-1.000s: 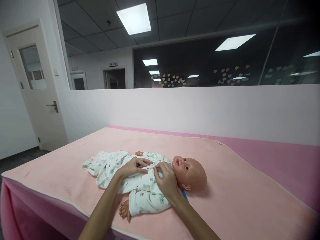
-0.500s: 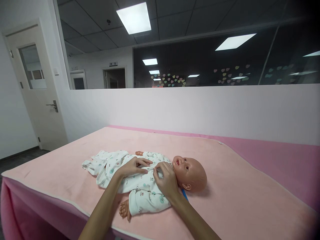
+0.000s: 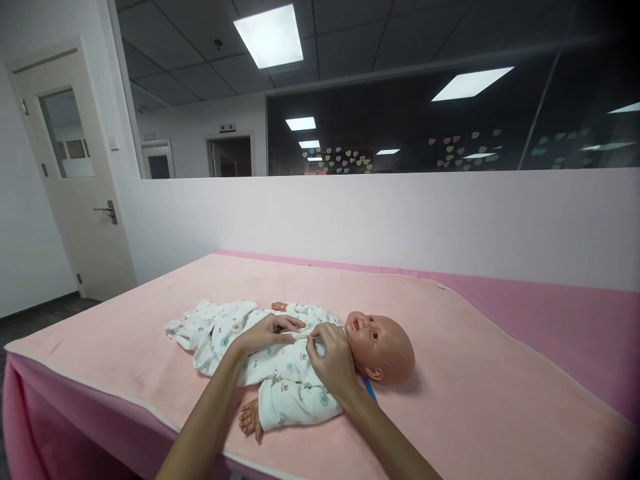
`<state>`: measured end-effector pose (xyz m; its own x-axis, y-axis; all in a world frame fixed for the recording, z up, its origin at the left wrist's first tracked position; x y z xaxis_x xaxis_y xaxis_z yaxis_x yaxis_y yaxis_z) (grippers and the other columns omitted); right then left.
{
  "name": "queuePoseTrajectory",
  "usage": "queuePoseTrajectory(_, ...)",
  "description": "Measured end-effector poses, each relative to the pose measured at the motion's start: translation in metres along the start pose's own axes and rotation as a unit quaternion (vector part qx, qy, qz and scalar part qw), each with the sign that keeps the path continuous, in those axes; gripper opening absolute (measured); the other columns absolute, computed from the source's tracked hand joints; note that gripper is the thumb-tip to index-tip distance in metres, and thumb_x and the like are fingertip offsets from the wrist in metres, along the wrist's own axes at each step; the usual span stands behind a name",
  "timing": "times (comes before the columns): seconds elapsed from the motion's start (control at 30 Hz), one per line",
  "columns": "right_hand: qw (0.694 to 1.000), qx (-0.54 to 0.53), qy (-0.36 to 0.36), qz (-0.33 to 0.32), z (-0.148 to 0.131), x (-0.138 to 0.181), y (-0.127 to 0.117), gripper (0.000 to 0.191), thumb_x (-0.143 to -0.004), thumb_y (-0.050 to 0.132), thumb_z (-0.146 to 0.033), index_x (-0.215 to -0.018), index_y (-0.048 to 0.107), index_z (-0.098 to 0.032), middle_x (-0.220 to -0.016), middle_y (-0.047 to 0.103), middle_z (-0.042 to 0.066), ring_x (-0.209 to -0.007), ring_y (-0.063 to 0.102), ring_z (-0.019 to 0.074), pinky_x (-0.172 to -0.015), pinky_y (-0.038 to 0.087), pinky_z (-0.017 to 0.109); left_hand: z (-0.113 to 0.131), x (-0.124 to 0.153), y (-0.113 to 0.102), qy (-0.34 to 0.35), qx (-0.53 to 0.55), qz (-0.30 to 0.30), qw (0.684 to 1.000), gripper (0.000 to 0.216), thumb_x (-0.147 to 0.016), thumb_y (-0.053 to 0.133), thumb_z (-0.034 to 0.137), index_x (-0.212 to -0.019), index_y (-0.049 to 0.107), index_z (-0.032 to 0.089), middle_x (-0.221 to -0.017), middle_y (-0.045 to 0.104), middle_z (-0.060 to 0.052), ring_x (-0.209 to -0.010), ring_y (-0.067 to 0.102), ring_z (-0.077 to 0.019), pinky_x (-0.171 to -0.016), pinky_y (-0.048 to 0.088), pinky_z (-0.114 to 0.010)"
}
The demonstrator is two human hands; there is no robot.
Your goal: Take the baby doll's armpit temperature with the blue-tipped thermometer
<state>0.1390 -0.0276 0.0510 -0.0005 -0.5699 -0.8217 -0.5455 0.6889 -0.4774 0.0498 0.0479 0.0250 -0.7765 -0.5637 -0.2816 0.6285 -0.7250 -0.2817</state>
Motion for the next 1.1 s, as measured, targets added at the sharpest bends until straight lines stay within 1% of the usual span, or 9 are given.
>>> queuePoseTrajectory(0.27,1.0,0.015,0.009,-0.002,0.0,-0.002,0.0,0.012,-0.077,0.044,-0.015,-0.066,0.042,-0.019,-0.066,0.05,0.001,-0.066,0.046,0.0146,-0.063,0.033,0.027,-0.001,0.0,-0.001,-0.011,0.027,0.015,0.999,0.017,-0.067,0.066,0.028,-0.075,0.067,0.013,-0.109,0.056,-0.011,-0.096,0.053,-0.02,-0.075,0.043,-0.026)
queuePoseTrajectory(0.4,1.0,0.009,0.014,-0.003,0.002,-0.002,0.001,0.012,-0.079,0.043,-0.017,-0.067,0.045,-0.019,-0.067,0.052,0.002,-0.066,0.047,0.0155,-0.062,0.034,0.027,0.0,0.001,-0.002,-0.014,0.026,0.021,0.999,0.018,-0.066,0.067,0.027,-0.076,0.065,0.012,-0.107,0.057,-0.011,-0.093,0.055,-0.0195,-0.072,0.044,-0.026)
queuePoseTrajectory(0.5,1.0,0.001,0.009,-0.005,0.001,-0.002,-0.001,0.01,-0.08,0.043,-0.017,-0.071,0.049,-0.019,-0.071,0.055,0.003,-0.069,0.048,0.0161,-0.065,0.035,0.028,0.001,0.001,-0.001,-0.009,0.036,0.019,0.999,0.018,-0.065,0.068,0.026,-0.078,0.065,0.013,-0.107,0.057,-0.011,-0.093,0.054,-0.0196,-0.072,0.045,-0.026)
queuePoseTrajectory(0.57,1.0,-0.006,-0.02,-0.019,-0.006,-0.003,0.0,0.008,-0.08,0.045,-0.017,-0.078,0.053,-0.019,-0.077,0.057,0.003,-0.074,0.049,0.0164,-0.068,0.036,0.03,0.001,0.001,0.0,-0.009,0.043,0.018,0.999,0.018,-0.065,0.068,0.026,-0.077,0.064,0.013,-0.107,0.057,-0.011,-0.093,0.055,-0.0196,-0.072,0.045,-0.026)
queuePoseTrajectory(0.67,0.994,-0.018,-0.096,-0.052,-0.023,-0.002,0.004,0.015,-0.081,0.046,-0.016,-0.089,0.057,-0.022,-0.09,0.059,0.003,-0.085,0.05,0.0166,-0.076,0.036,0.031,0.001,0.0,0.0,-0.006,0.052,0.017,0.998,0.018,-0.065,0.068,0.026,-0.076,0.064,0.013,-0.107,0.058,-0.011,-0.092,0.055,-0.019,-0.075,0.044,-0.028)
queuePoseTrajectory(0.7,0.991,-0.02,-0.115,-0.059,-0.027,-0.001,0.005,0.017,-0.081,0.046,-0.015,-0.091,0.058,-0.024,-0.093,0.059,0.002,-0.088,0.049,0.0166,-0.077,0.036,0.032,0.001,0.0,0.0,-0.004,0.054,0.016,0.998,0.017,-0.065,0.068,0.026,-0.076,0.065,0.013,-0.107,0.058,-0.01,-0.092,0.055,-0.0187,-0.076,0.044,-0.028)
queuePoseTrajectory(0.77,0.99,-0.02,-0.129,-0.06,-0.029,0.0,0.006,0.019,-0.082,0.045,-0.015,-0.091,0.059,-0.025,-0.096,0.059,0.002,-0.09,0.049,0.0166,-0.078,0.036,0.032,0.0,0.0,0.0,-0.003,0.056,0.016,0.998,0.018,-0.065,0.068,0.027,-0.075,0.065,0.013,-0.107,0.058,-0.01,-0.091,0.056,-0.0184,-0.075,0.044,-0.028)
queuePoseTrajectory(0.9,0.991,-0.019,-0.119,-0.053,-0.027,0.0,0.006,0.019,-0.082,0.046,-0.015,-0.088,0.061,-0.025,-0.093,0.06,0.003,-0.087,0.05,0.0168,-0.076,0.037,0.033,-0.003,0.0,-0.002,-0.013,0.048,0.025,0.998,0.021,-0.062,0.07,0.029,-0.076,0.068,0.013,-0.108,0.058,-0.011,-0.091,0.056,-0.0194,-0.074,0.046,-0.028)
queuePoseTrajectory(1.1,0.995,-0.02,-0.083,-0.052,-0.022,-0.002,0.004,0.014,-0.081,0.048,-0.016,-0.083,0.06,-0.022,-0.087,0.062,0.003,-0.084,0.051,0.0166,-0.075,0.038,0.033,-0.003,0.002,-0.002,-0.02,0.037,0.027,0.999,0.022,-0.062,0.07,0.028,-0.079,0.07,0.014,-0.109,0.058,-0.011,-0.095,0.055,-0.0216,-0.078,0.045,-0.03)
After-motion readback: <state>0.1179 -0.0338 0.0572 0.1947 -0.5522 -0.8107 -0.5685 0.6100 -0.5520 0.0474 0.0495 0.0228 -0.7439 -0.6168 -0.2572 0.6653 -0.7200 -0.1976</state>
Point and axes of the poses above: each hand's wrist, its own x-axis away from the middle knuckle, its own y-axis out of the palm, z = x × y, the point moved 10 cm from there along -x, towards the middle knuckle
